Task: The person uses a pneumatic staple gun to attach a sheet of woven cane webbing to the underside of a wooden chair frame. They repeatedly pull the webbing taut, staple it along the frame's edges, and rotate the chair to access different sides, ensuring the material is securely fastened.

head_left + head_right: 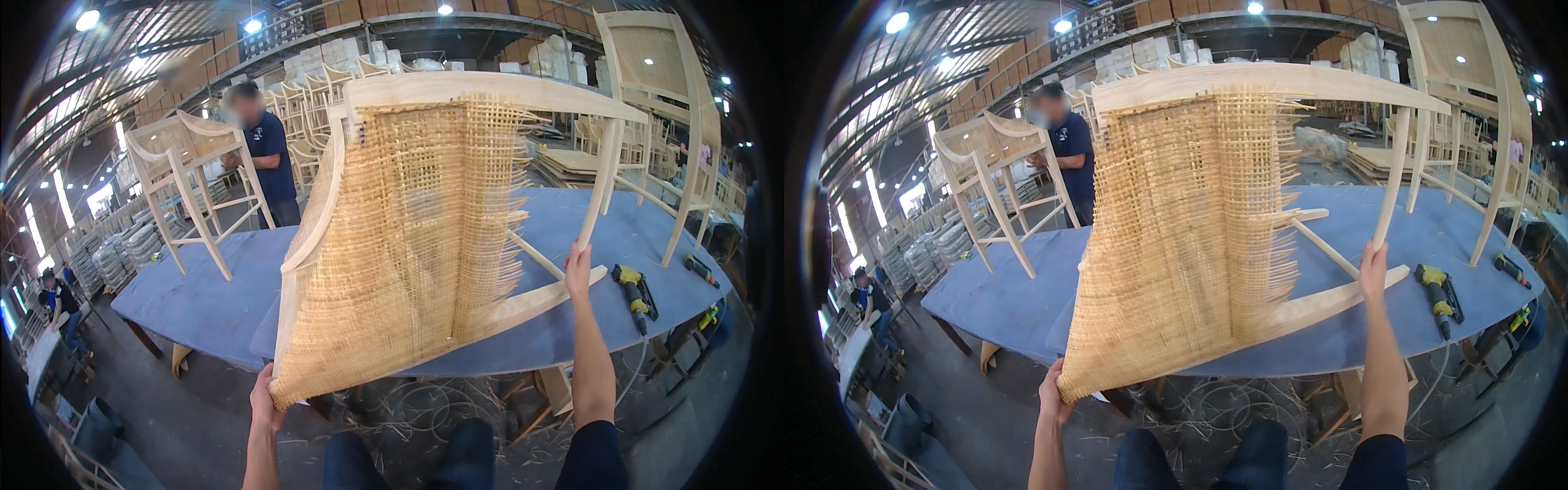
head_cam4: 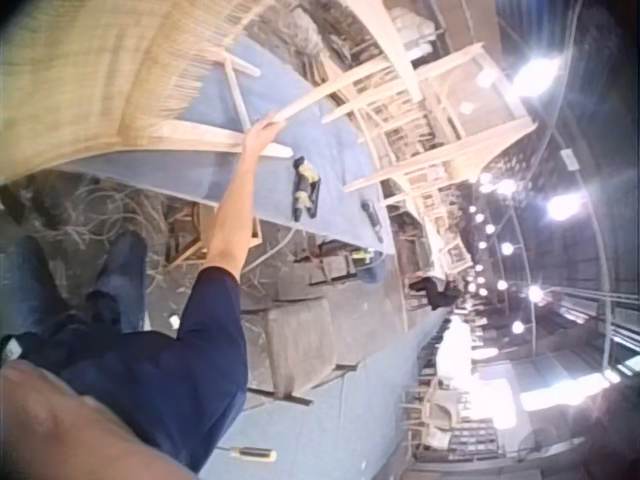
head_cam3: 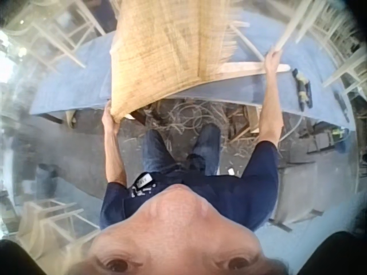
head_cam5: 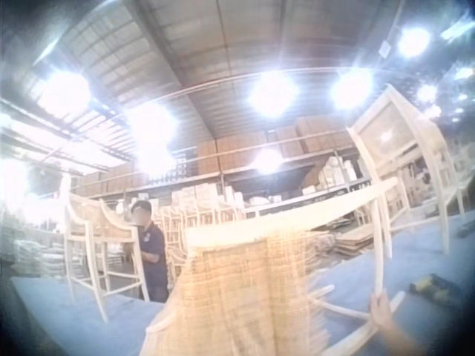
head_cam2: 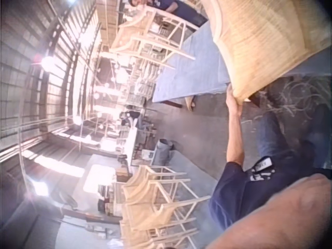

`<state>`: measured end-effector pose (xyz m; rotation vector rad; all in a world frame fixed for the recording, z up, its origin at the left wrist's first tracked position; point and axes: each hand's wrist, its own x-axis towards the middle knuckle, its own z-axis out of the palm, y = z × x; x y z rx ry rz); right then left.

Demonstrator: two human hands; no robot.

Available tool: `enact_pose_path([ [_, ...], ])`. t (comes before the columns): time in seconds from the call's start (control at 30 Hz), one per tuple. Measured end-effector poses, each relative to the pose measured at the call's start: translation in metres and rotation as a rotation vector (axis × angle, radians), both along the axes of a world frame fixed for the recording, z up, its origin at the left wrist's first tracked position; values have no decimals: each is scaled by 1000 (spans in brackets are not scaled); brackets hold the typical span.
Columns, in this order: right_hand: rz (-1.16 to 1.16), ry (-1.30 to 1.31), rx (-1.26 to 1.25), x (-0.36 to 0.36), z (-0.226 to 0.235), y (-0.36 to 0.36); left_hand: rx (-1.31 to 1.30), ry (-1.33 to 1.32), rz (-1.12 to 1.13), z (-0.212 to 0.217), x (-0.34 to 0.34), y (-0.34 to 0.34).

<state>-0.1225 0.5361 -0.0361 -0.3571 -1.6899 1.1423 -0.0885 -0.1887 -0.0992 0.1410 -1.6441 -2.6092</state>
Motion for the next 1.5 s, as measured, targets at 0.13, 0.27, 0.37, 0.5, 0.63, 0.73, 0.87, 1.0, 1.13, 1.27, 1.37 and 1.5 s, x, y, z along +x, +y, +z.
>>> enact_pose_path([
  [0.13,-20,121,29,3,-1,3,-9,16,45,5,17,9],
  [0.27,-16,91,88,0,-9,12,145,17,-44,-7,35,4],
  [0.37,2,16,-18,5,-8,12,397,-3,-67,-34,45,-4],
  [0.5,22,47,-210,48,4,-42,602,-191,-93,-84,65,8],
  [0.63,223,449,-525,125,-20,-193,593,-339,-250,-116,87,69],
  [0.73,529,344,-897,155,-56,-315,379,-257,-438,-106,83,118],
  [0.87,859,201,-1262,156,-73,-386,304,-57,-590,-70,62,165],
  [1.0,966,180,-1365,146,-61,-400,308,105,-640,-49,45,190],
  [1.13,946,202,-1377,144,-52,-408,281,119,-566,-49,35,203],
  [1.27,924,207,-1414,142,-51,-409,285,79,-530,-51,31,211],
  [1.37,932,218,-1470,139,-50,-408,275,33,-441,-50,31,217],
  [1.5,872,152,-1439,139,-49,-408,316,46,-439,-46,32,222],
])
